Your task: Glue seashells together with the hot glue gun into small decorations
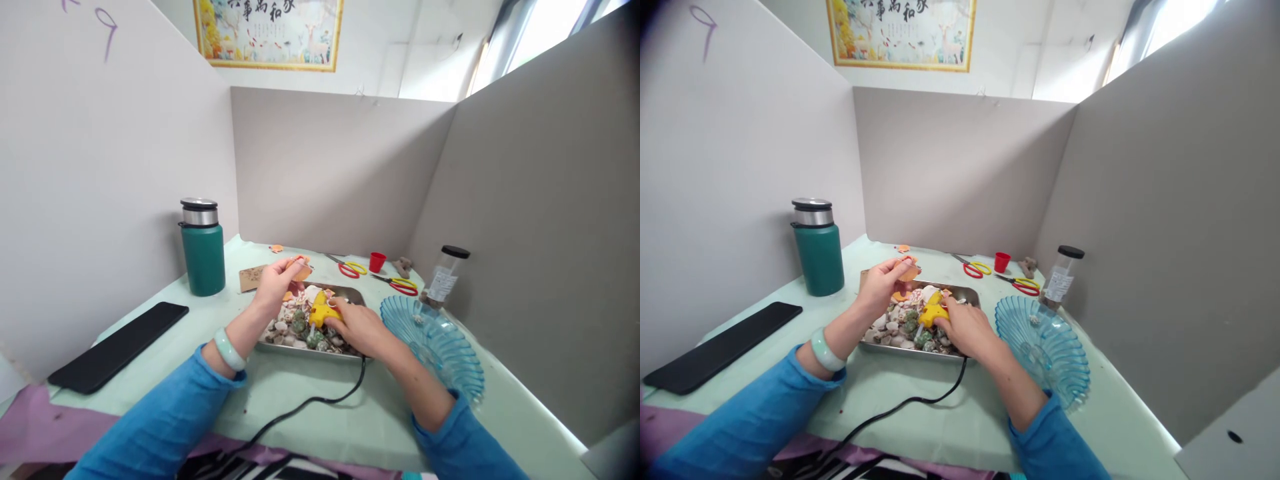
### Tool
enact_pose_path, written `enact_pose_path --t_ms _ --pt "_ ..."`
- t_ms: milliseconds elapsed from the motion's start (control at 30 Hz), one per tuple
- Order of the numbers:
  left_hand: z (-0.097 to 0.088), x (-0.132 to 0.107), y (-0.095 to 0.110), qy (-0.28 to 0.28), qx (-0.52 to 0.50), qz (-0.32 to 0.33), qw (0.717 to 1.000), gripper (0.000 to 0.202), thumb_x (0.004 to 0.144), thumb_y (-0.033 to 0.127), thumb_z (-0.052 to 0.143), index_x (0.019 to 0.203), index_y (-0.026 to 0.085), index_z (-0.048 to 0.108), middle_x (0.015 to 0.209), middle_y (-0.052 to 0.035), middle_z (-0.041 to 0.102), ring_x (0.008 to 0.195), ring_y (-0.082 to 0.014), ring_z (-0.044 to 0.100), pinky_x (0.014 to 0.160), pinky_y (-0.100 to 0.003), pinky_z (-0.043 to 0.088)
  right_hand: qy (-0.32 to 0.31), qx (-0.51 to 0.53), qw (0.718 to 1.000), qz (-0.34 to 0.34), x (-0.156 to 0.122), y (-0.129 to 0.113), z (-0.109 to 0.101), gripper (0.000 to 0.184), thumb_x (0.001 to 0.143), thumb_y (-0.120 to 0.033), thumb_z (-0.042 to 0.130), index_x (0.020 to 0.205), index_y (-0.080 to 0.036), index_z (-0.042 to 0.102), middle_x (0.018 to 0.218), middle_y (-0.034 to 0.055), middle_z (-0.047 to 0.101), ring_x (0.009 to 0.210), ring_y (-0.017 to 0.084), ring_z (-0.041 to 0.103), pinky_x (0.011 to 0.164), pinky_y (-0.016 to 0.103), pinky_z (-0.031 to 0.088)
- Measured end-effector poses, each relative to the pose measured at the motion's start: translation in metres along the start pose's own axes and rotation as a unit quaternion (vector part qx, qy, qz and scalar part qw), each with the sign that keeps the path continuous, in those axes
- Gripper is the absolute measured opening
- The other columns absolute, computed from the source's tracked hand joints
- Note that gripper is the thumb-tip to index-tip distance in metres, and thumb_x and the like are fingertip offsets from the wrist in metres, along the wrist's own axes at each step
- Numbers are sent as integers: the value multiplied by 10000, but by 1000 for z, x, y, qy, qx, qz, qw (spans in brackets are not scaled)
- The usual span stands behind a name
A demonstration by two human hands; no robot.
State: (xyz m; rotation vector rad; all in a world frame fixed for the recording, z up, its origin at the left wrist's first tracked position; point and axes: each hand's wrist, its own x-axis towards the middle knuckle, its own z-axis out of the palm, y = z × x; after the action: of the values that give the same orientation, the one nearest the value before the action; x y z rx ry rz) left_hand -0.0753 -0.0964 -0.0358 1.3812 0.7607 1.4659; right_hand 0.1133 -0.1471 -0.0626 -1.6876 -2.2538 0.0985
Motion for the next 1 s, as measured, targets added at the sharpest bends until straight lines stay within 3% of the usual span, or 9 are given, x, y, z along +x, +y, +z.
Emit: enact_pose_path --t_ms 167,233,300,367,433,533,633,733,1000 --pt "-2 2 2 14 -26 5 1000 341 697 432 661 837 121 644 695 -34 630 422 -52 463 363 -178 327 108 230 966 42 5 11 -13 377 756 -497 571 1003 -212 589 834 18 638 722 179 567 628 268 382" --pt "-1 1 1 12 -27 5 1000 330 693 430 663 805 121 643 619 -20 606 416 -55 455 356 -173 308 177 357 916 52 6 13 -18 383 728 -491 609 974 -198 586 656 -21 559 582 137 498 557 255 374" --pt "0 0 0 1 -17 5 1000 318 695 434 660 766 124 635 535 2 559 401 -57 440 347 -169 286 206 496 843 18 4 12 -21 406 759 -483 586 1032 -184 553 528 -62 435 484 109 407 509 251 370" --pt "2 -1 -2 -15 -3 6 1000 312 708 438 647 739 129 623 481 18 516 389 -58 425 344 -167 274 183 600 778 -40 1 7 -22 422 798 -475 546 1099 -180 509 488 -84 355 441 95 343 471 243 362" --pt "3 -2 -4 -24 10 6 1000 314 718 442 635 722 129 615 464 21 500 391 -60 422 350 -167 276 140 647 746 -74 -2 2 -21 405 816 -465 522 1104 -183 491 483 -91 323 415 83 295 421 224 322" --pt "4 -3 -6 -20 30 7 999 320 717 445 634 710 126 609 475 19 505 404 -61 426 363 -169 292 91 646 754 -78 -6 -4 -17 382 813 -464 513 1060 -173 498 485 -96 301 391 67 251 383 208 256" --pt "6 -4 -7 -24 50 14 998 322 722 451 628 692 132 593 487 24 500 417 -59 425 381 -171 301 54 590 802 -80 -6 -6 -11 406 815 -478 499 1075 -166 503 514 -82 361 395 64 291 399 212 251" --pt "7 -5 -8 -26 64 26 997 331 720 467 624 676 142 577 504 27 494 442 -63 435 398 -172 302 58 537 837 -88 -5 -4 -5 424 833 -488 463 1115 -173 491 511 -81 379 395 69 309 414 217 259" --pt "7 -7 -8 -24 82 31 996 337 717 478 622 666 151 562 491 38 460 449 -64 416 410 -171 291 62 480 870 -96 -5 -2 0 341 842 -442 445 1055 -190 531 492 -79 397 388 69 337 409 209 299"
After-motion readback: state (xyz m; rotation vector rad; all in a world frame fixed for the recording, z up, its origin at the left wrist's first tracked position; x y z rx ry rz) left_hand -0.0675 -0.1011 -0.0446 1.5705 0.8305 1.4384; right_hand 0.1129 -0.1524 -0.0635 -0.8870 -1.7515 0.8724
